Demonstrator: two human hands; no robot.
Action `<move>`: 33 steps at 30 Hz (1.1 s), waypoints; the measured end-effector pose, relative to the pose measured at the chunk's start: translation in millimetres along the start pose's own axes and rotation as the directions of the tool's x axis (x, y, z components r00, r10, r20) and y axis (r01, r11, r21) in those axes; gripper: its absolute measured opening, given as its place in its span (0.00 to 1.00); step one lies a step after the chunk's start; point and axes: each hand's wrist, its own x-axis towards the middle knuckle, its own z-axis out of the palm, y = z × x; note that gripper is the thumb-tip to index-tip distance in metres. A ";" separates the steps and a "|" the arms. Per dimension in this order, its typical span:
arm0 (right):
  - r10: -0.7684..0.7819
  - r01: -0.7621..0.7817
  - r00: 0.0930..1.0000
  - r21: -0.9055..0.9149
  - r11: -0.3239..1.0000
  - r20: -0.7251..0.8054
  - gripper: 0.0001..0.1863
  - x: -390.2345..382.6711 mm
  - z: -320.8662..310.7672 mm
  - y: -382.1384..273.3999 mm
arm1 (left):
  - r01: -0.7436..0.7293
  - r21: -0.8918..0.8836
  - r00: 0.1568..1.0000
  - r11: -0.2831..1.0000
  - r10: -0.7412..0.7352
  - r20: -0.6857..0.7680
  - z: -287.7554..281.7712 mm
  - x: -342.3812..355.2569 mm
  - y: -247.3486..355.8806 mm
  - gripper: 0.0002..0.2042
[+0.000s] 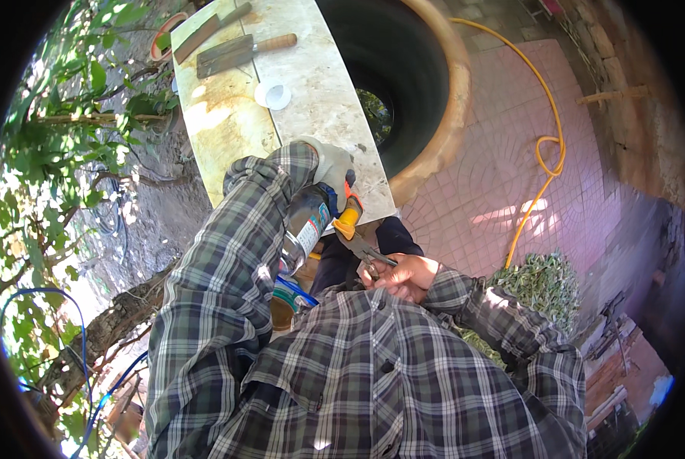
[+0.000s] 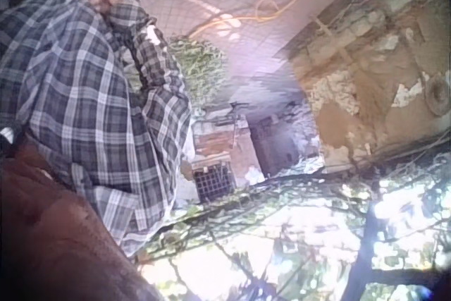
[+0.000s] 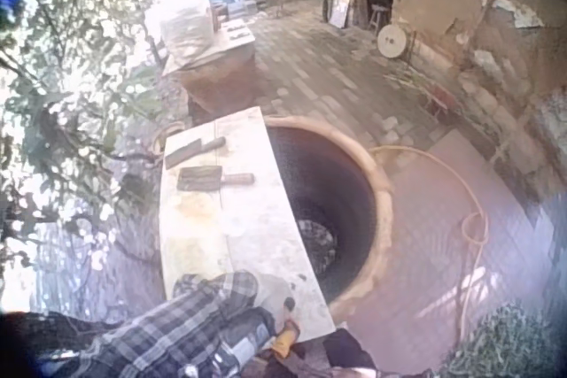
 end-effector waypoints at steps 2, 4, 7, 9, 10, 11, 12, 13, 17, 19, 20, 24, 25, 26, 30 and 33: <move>0.028 -0.027 0.998 -0.018 0.999 0.060 0.11 7.7 5.7 0.0 | 0.074 -0.001 0.997 0.997 -0.074 0.006 -2.5 -17.4 2.2 0.31; 0.074 -0.072 0.996 -0.046 0.996 0.041 0.10 4.6 6.7 -5.0 | 0.094 0.010 0.995 0.996 -0.094 0.025 -4.3 -17.7 1.5 0.31; 0.100 -0.103 0.993 0.048 0.994 0.059 0.11 -4.3 1.7 -11.2 | 0.109 0.051 0.992 0.993 -0.112 0.062 -10.0 -9.6 4.1 0.31; 0.020 -0.033 0.996 0.156 0.987 0.084 0.12 -11.8 -9.2 -7.9 | 0.071 0.098 0.991 0.993 -0.081 0.110 -16.1 13.2 11.2 0.31; 0.012 -0.025 0.997 0.171 0.985 0.082 0.13 -13.2 -5.9 -10.4 | 0.079 0.116 0.988 0.990 -0.094 0.126 -17.6 15.6 13.1 0.30; -0.007 0.005 1.000 0.074 0.997 0.017 0.13 -12.5 -8.0 -9.9 | 0.086 0.135 0.985 0.987 -0.105 0.140 -17.8 17.1 14.8 0.30; -0.004 0.003 0.999 -0.045 0.999 -0.032 0.13 -8.5 -4.4 -10.4 | 0.125 0.149 0.981 0.981 -0.145 0.132 -19.3 5.8 15.6 0.30; -0.012 -0.001 0.997 -0.163 0.987 -0.080 0.14 -4.8 0.4 -11.4 | 0.160 0.162 0.975 0.974 -0.182 0.129 -19.6 -5.4 18.1 0.30; -0.027 -0.099 0.977 -0.561 0.822 -0.212 0.11 3.6 12.8 -27.2 | 0.219 0.283 0.967 0.934 -0.247 0.067 -22.2 -19.0 23.9 0.30; -0.075 -0.105 0.972 -0.697 0.710 -0.223 0.09 4.4 6.1 -29.7 | 0.237 0.367 0.968 0.900 -0.251 -0.009 -16.6 -29.1 28.6 0.29; -0.117 -0.096 0.970 -0.782 0.616 -0.211 0.08 4.2 4.7 -33.9 | 0.249 0.407 0.966 0.879 -0.253 -0.045 -12.0 -34.5 30.8 0.29; -0.149 -0.154 0.967 -0.943 0.295 -0.205 0.09 -0.1 4.4 -49.8 | 0.281 0.336 0.957 0.899 -0.235 -0.172 17.6 -47.2 19.8 0.30; -0.135 -0.186 0.965 -0.950 0.251 -0.225 0.09 -2.3 6.7 -51.6 | 0.283 0.334 0.955 0.899 -0.232 -0.187 24.6 -49.8 19.0 0.30; -0.198 -0.154 0.961 -0.967 0.203 -0.195 0.12 -4.2 4.5 -47.3 | 0.284 0.333 0.953 0.899 -0.227 -0.201 31.0 -51.8 18.5 0.30; -0.228 -0.294 0.933 -0.955 -0.039 -0.278 0.17 -7.5 13.4 -52.2 | 0.363 0.250 0.908 0.898 -0.281 -0.311 50.7 -65.4 31.0 0.30; -0.263 -0.360 0.908 -0.929 -0.088 -0.327 0.14 -9.8 15.2 -54.2 | 0.360 0.222 0.875 0.906 -0.245 -0.417 63.9 -68.0 27.3 0.31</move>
